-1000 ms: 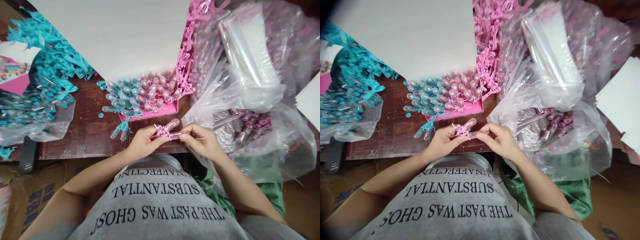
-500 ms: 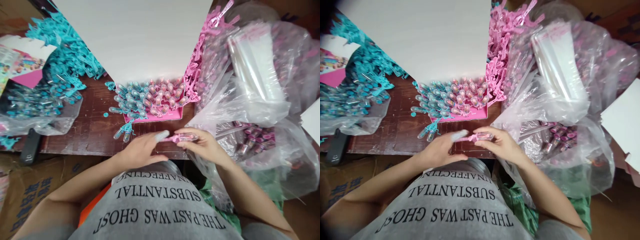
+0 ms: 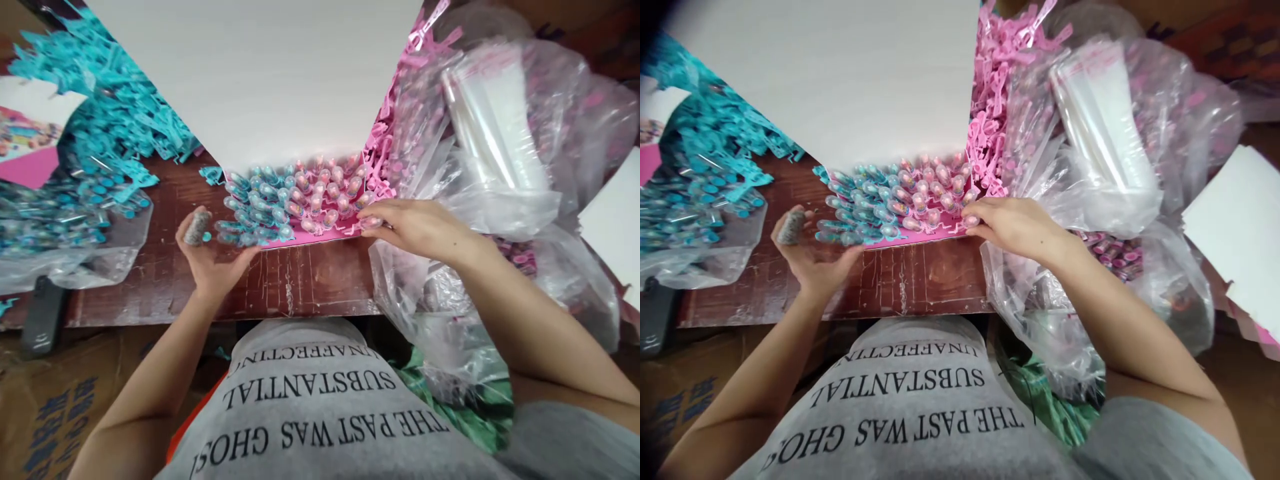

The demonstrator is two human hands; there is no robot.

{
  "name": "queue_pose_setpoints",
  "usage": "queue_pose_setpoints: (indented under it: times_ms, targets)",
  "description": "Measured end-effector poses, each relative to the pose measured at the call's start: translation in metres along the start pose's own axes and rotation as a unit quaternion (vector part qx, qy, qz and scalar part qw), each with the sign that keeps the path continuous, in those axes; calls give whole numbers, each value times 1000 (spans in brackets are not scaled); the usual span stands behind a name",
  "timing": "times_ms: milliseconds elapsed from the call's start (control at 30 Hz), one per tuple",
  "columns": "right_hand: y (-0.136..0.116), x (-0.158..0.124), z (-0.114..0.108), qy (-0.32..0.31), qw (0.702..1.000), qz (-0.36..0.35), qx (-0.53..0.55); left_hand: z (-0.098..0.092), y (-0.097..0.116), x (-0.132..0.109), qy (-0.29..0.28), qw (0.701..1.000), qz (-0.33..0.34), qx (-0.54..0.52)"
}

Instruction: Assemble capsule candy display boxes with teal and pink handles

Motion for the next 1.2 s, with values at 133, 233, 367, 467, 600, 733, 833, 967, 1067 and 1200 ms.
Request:
queue_pose_setpoints:
  times_ms: [133,233,367,467,600,733,833,967,1067,1200]
  targets:
    - [-9,8,-7,-25,999,8,-46,20,4,19,95,992,71,-31]
    - [-11,11,-4,-41,997,-5,-61,38,0,18,77,992,53,-87]
    - [-8,11,3,-20,997,1,-69,50,5,11,42,991,30,-124]
    - [-6,9,10,23,998,17,-63,53,12,13,32,991,19,-131]
    - [-9,8,22,48,994,14,-102,58,18,19,20,991,1,-134]
    - [-15,0,27,46,993,20,-105,59,17,19,22,990,-3,-141]
    - [-13,-10,27,148,987,34,-44,58,14,16,22,988,5,-153]
    - [-8,-7,44,304,942,91,113,61,12,17,27,988,1,-153]
    - [-10,7,72,273,929,126,218,68,13,17,25,991,-11,-135]
    - [4,7,91,259,910,124,300,66,5,12,6,989,-4,-148]
Point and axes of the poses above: each hand's wrist, its own x-axis towards the middle knuckle, its own z-axis out of the palm, y = z × x, the point moved 2 cm from there along x, towards the middle knuckle, and after that the axes turned 1 degree about -x, right-handed, at the moved point
